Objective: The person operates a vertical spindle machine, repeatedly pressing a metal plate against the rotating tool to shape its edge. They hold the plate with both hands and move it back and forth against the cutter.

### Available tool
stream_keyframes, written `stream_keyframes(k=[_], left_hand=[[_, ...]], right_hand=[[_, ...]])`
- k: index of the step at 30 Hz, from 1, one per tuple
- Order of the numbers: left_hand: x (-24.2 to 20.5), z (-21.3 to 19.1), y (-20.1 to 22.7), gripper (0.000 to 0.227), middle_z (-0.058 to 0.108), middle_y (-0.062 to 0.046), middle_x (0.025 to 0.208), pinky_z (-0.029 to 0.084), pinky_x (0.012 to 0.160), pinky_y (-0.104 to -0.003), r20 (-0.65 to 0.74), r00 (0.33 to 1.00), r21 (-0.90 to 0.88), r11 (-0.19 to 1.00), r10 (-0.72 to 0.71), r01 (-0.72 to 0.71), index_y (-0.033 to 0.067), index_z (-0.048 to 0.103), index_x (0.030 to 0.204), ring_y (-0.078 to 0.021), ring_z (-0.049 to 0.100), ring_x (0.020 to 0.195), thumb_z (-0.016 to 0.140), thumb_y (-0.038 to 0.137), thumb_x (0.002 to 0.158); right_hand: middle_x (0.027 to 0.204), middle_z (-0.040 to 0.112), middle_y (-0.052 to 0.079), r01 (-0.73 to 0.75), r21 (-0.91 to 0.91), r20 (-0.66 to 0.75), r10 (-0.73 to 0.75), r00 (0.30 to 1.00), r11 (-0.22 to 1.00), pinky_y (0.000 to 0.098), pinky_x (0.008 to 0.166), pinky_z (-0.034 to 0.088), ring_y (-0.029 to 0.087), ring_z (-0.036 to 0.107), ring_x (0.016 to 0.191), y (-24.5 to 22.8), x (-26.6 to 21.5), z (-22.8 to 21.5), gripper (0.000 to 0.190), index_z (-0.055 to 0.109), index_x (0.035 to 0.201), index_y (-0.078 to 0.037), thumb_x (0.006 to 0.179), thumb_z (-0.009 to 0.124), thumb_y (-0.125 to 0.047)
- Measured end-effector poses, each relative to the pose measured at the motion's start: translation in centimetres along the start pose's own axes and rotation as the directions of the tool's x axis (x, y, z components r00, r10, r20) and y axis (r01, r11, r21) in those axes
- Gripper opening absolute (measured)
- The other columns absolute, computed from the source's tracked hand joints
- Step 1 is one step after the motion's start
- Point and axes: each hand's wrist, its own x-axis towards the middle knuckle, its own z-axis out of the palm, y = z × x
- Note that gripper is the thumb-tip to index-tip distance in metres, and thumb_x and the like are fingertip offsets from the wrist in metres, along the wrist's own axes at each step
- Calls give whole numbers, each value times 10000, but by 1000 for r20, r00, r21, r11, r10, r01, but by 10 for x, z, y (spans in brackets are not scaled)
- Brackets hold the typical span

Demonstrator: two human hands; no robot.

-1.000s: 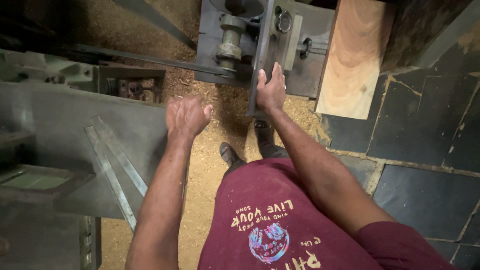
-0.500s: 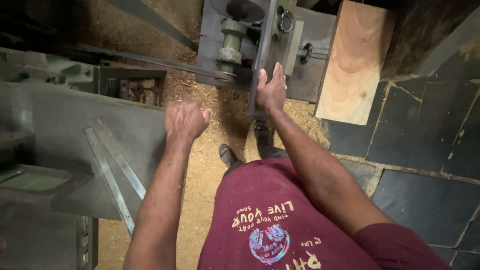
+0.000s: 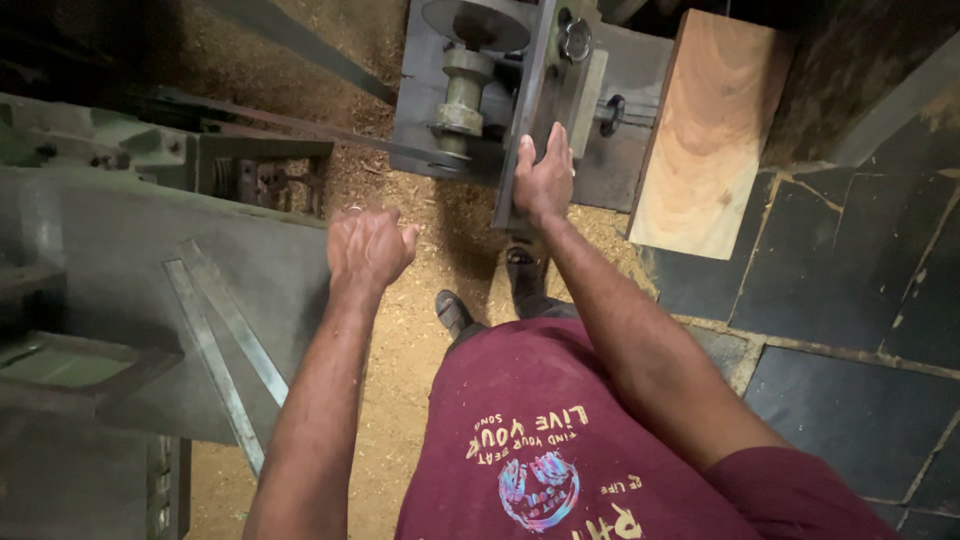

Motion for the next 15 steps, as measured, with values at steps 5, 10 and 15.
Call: stream_keyframes(k=[5,10,15], left_hand=[[0,5,-1,373,755,-152,864,512,825,-454,-4,1000,2,1000,0,0,110,791,966,-291,724,765,686,467,936],[3,7,-1,375,759,-152,853,499,825,-470,44,998,5,999,-34,33,121,789,990,-293,725,768,682,475,930],[3,6,-1,362,761,-139,871,483,883,-460,3,1000,5,1000,-14,14,124,796,966,-284,726,782,689,466,913]], right_hand=[[1606,397,232,32,-2,-28,-32,999,999,432,1233,296,407,373,1489,1,8,1,729,349,1561,17,1036,502,-465],[1600,401,233,32,-1,-22,-32,999,999,426,1224,299,398,371,1486,-2,13,-1,728,346,1557,26,1034,507,-453],[1595,388,237,18,-13,-6,-18,1000,1000,433,1206,290,405,353,1477,-6,19,-2,728,335,1556,30,1032,505,-447]])
